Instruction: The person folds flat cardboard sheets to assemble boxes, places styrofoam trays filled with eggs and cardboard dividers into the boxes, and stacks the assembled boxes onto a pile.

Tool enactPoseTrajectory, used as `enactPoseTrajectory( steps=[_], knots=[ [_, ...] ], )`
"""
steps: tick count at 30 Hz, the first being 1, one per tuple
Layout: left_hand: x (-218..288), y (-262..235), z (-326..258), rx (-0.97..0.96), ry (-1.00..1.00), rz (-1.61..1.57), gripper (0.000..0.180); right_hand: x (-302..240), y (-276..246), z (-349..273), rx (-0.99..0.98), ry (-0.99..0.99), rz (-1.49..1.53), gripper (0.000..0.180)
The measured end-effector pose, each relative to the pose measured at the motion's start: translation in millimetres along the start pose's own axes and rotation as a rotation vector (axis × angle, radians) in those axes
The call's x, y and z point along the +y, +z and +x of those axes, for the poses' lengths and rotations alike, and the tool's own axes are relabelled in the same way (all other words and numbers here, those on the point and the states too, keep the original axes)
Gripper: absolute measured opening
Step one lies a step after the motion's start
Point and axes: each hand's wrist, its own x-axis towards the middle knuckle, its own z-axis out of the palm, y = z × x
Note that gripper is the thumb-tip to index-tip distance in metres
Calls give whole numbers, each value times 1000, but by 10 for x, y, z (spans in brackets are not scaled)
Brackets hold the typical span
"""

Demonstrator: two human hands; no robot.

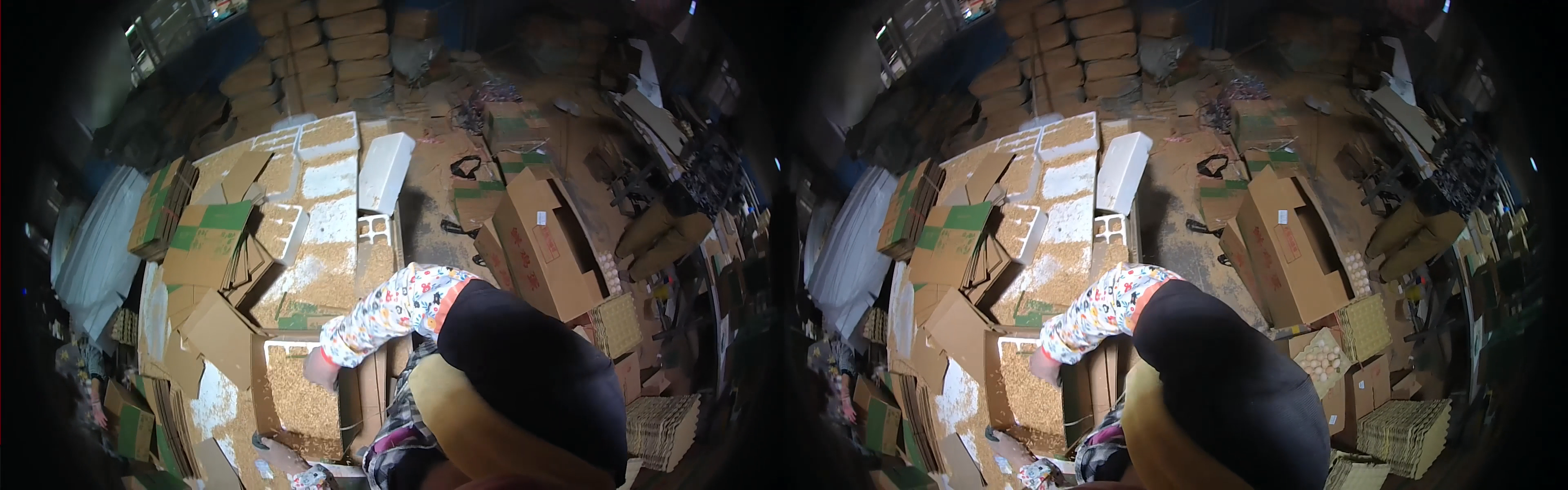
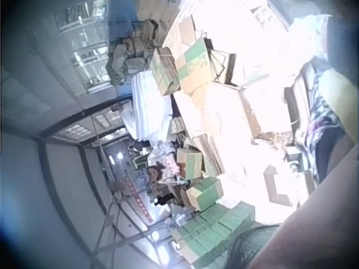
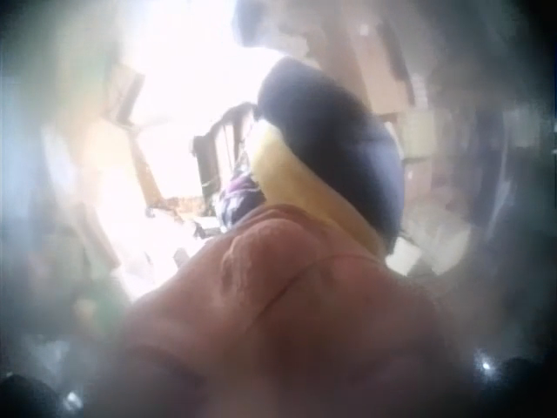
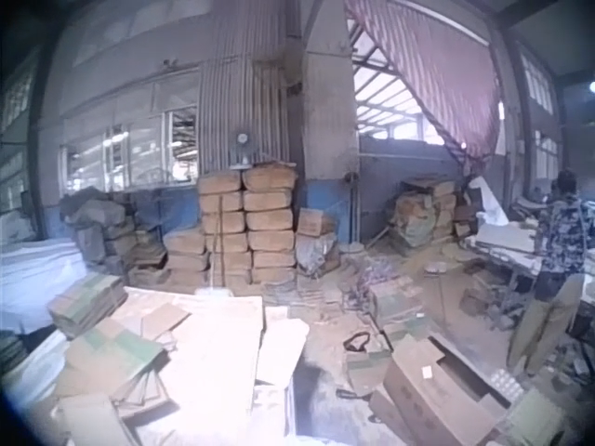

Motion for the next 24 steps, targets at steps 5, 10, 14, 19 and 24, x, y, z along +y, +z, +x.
enactPoseTrajectory(
  steps=[5,10,14,19,24],
  knots=[
    [19,-162,-199,43,0,-20,26,222,-1184,-657,124,-26,790,26],
    [250,115,-66,203,-76,112,22,2745,-1198,-1309,90,773,-352,27],
    [-10,-15,-141,351,-110,205,22,2503,-1088,-188,353,387,108,45],
    [210,32,-172,363,-175,253,21,1590,-1147,1329,818,147,-14,64],
    [218,93,-199,323,-198,266,21,1709,-1590,2352,394,372,-49,69]
  ],
)
